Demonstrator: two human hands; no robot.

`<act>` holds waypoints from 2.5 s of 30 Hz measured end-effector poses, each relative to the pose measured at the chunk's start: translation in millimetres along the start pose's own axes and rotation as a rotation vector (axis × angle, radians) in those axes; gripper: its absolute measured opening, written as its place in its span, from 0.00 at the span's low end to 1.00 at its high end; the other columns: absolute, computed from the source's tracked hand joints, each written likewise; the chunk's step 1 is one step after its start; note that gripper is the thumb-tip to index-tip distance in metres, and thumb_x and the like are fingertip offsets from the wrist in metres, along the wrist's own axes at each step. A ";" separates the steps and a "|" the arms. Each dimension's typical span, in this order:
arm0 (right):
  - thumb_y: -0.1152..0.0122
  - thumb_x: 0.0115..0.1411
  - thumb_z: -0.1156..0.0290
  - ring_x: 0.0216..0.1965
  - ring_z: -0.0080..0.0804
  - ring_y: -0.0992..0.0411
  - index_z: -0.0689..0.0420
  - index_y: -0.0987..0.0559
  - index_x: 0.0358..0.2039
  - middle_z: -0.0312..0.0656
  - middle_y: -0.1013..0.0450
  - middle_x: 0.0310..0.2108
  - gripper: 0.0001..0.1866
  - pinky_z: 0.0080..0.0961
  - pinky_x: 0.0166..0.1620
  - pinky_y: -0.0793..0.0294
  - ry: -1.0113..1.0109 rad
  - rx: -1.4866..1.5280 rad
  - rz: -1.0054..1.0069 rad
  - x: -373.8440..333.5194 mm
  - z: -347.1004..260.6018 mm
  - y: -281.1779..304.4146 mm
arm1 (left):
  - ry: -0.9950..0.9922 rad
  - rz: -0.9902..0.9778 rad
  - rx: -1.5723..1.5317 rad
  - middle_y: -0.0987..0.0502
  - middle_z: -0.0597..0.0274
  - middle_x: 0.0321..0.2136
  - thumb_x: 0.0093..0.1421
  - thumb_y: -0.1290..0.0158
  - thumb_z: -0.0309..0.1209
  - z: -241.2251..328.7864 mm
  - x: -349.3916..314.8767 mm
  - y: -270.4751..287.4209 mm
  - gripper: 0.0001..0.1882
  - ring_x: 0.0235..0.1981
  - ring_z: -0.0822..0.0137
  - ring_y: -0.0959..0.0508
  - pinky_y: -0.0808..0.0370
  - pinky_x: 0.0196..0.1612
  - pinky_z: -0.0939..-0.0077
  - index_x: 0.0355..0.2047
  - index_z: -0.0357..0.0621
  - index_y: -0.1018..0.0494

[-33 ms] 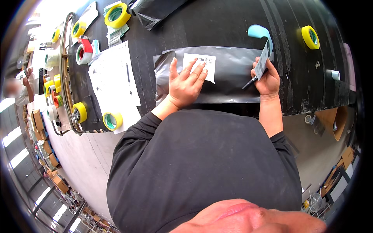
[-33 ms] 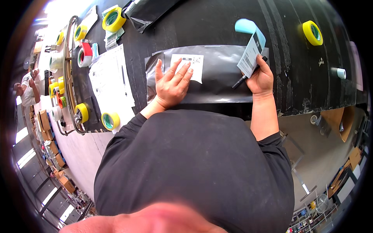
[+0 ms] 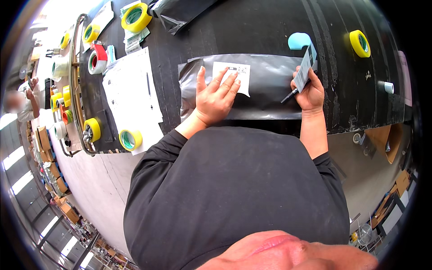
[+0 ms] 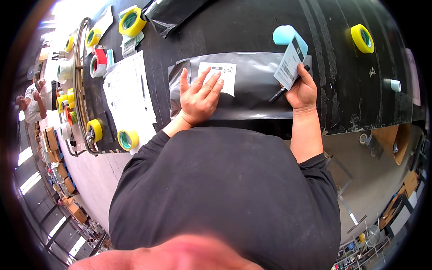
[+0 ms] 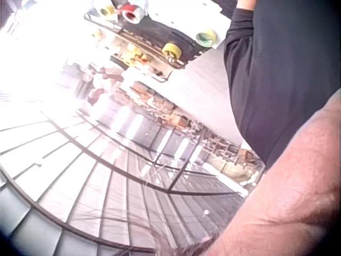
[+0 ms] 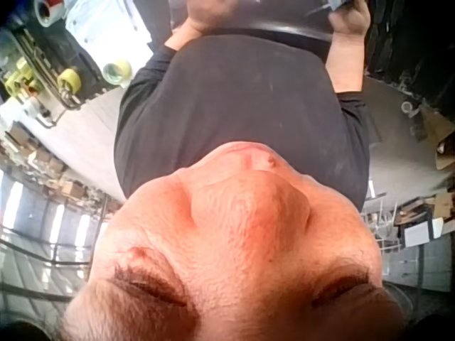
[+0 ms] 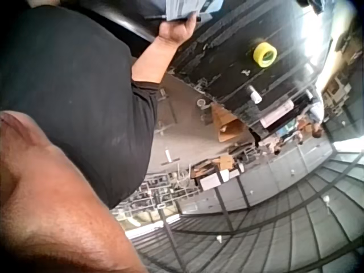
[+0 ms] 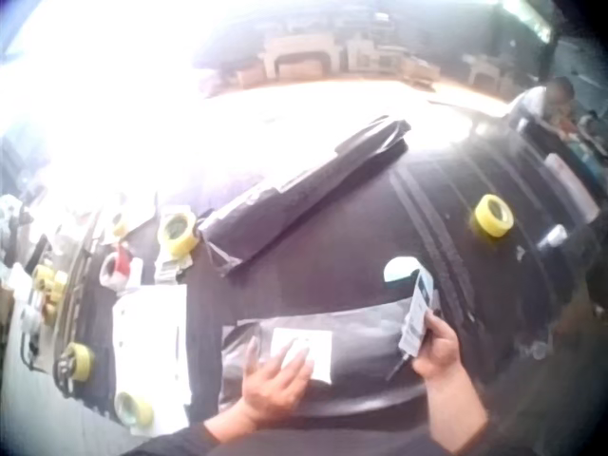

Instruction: The person retrieves a black plastic shipping bag and places a rolled item inside it. They fold the bag closed, affix a shipping label, and use a marker to write on the package.

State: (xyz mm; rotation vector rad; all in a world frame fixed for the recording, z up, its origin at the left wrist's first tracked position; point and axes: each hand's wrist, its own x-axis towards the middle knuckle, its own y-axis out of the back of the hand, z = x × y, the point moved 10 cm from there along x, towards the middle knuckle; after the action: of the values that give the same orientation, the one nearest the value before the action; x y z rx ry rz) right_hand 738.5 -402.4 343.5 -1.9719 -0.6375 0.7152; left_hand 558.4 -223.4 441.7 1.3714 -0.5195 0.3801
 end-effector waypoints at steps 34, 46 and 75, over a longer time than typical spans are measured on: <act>0.48 0.67 0.67 0.55 0.39 0.27 0.62 0.28 0.56 0.46 0.26 0.53 0.20 0.42 0.60 0.29 0.021 -0.142 0.112 8.2 -0.4 17.7 | 0.037 -0.349 -0.153 0.32 0.59 0.61 0.62 0.49 0.42 2.2 13.9 -49.6 0.23 0.64 0.56 0.35 0.42 0.64 0.55 0.55 0.48 0.29; 0.46 0.64 0.72 0.53 0.37 0.27 0.60 0.25 0.50 0.44 0.25 0.50 0.15 0.39 0.59 0.30 0.099 -0.300 0.108 -33.9 11.1 -21.5 | 0.210 -0.171 -0.183 0.27 0.56 0.57 0.58 0.42 0.41 -42.8 -27.1 26.5 0.25 0.63 0.55 0.33 0.52 0.69 0.53 0.52 0.41 0.27; 0.34 0.60 0.74 0.31 0.16 0.33 0.61 0.20 0.32 0.29 0.26 0.28 0.05 0.16 0.38 0.33 0.091 -1.076 -0.019 -54.8 41.1 -98.8 | 0.540 -0.454 -1.098 0.22 0.65 0.39 0.53 0.32 0.34 -10.9 12.9 -18.3 0.26 0.41 0.72 0.24 0.26 0.44 0.75 0.50 0.40 0.27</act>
State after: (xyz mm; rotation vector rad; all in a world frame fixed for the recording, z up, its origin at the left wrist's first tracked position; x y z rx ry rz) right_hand 656.7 -371.4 426.0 -2.9310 -1.1267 0.2448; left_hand 580.4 -216.2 432.5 0.2594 0.0777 0.0393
